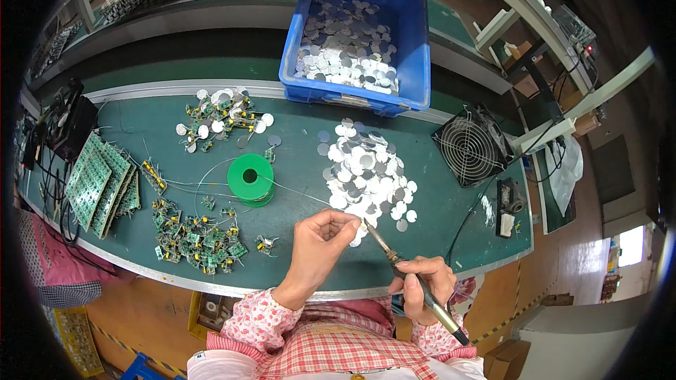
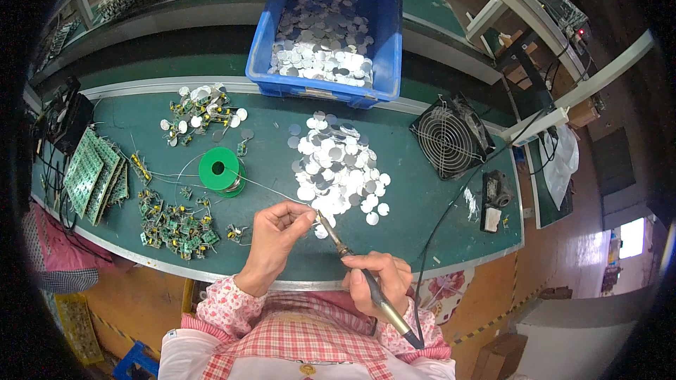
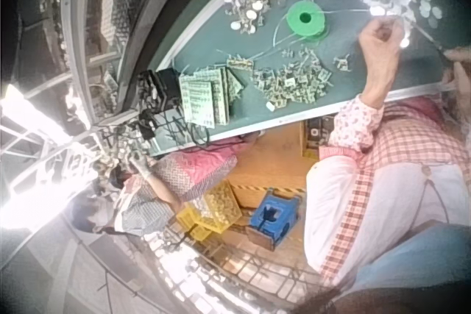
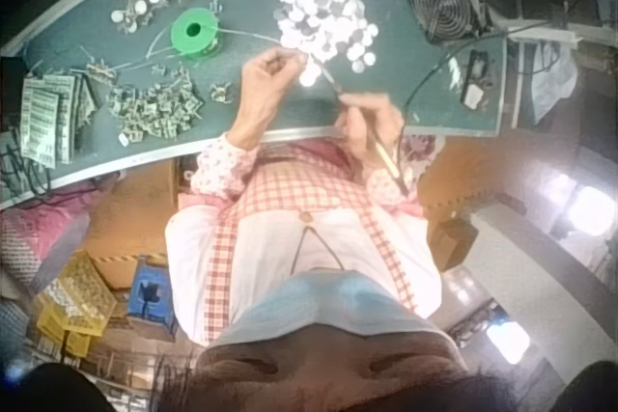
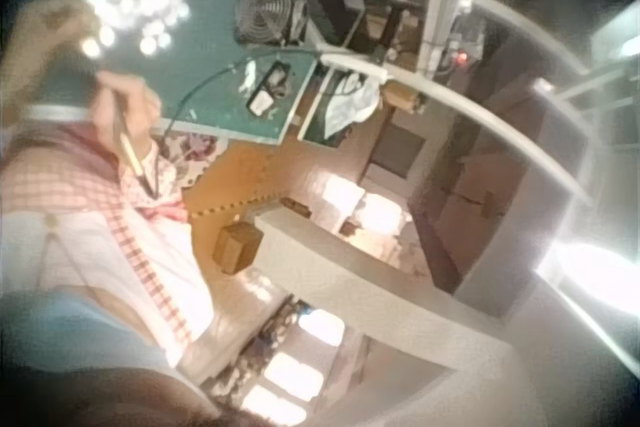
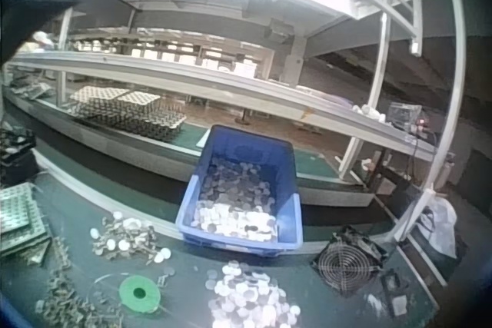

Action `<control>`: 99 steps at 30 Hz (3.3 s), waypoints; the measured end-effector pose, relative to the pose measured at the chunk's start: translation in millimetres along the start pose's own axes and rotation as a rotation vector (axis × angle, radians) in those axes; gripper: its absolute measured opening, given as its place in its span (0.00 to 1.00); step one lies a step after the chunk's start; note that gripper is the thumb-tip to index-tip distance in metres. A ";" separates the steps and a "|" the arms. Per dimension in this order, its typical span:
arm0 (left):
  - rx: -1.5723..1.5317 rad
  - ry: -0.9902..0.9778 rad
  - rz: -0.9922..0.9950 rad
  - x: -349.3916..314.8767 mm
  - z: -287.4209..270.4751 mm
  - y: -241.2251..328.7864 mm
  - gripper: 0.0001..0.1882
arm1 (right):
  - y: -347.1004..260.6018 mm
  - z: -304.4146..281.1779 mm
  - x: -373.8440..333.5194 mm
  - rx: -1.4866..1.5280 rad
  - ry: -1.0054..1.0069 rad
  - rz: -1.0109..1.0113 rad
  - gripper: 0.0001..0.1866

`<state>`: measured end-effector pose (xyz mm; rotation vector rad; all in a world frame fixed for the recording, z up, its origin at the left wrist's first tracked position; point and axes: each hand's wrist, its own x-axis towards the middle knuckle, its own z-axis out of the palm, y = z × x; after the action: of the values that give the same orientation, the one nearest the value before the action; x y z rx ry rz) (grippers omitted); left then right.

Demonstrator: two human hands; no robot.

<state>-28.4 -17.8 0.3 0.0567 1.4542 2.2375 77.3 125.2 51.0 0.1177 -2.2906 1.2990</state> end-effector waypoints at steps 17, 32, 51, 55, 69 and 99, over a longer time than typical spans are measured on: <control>0.059 0.017 0.044 -0.8 1.5 0.2 0.05 | -1.7 8.9 -6.7 -0.063 0.003 0.046 0.07; -0.075 -0.084 -0.112 -12.6 3.3 0.5 0.08 | 17.9 38.3 9.4 0.100 0.212 0.232 0.16; 0.323 -0.415 -0.103 -0.7 -3.9 19.6 0.05 | 16.0 2.9 17.9 -0.055 -0.037 0.177 0.13; 0.365 -0.423 -0.097 0.4 -6.9 15.6 0.06 | 16.0 2.9 16.9 -0.051 -0.039 0.155 0.13; 0.496 -0.447 -0.009 3.8 -14.5 17.2 0.05 | 19.0 6.1 20.0 -0.082 -0.079 0.101 0.14; 0.030 -0.128 -0.188 11.0 -15.0 20.2 0.11 | 5.9 -3.2 -11.1 0.035 0.078 -0.019 0.07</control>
<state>-49.7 -32.8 9.0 0.0681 1.3659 2.0235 86.3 129.3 42.6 0.0991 -2.1972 1.3117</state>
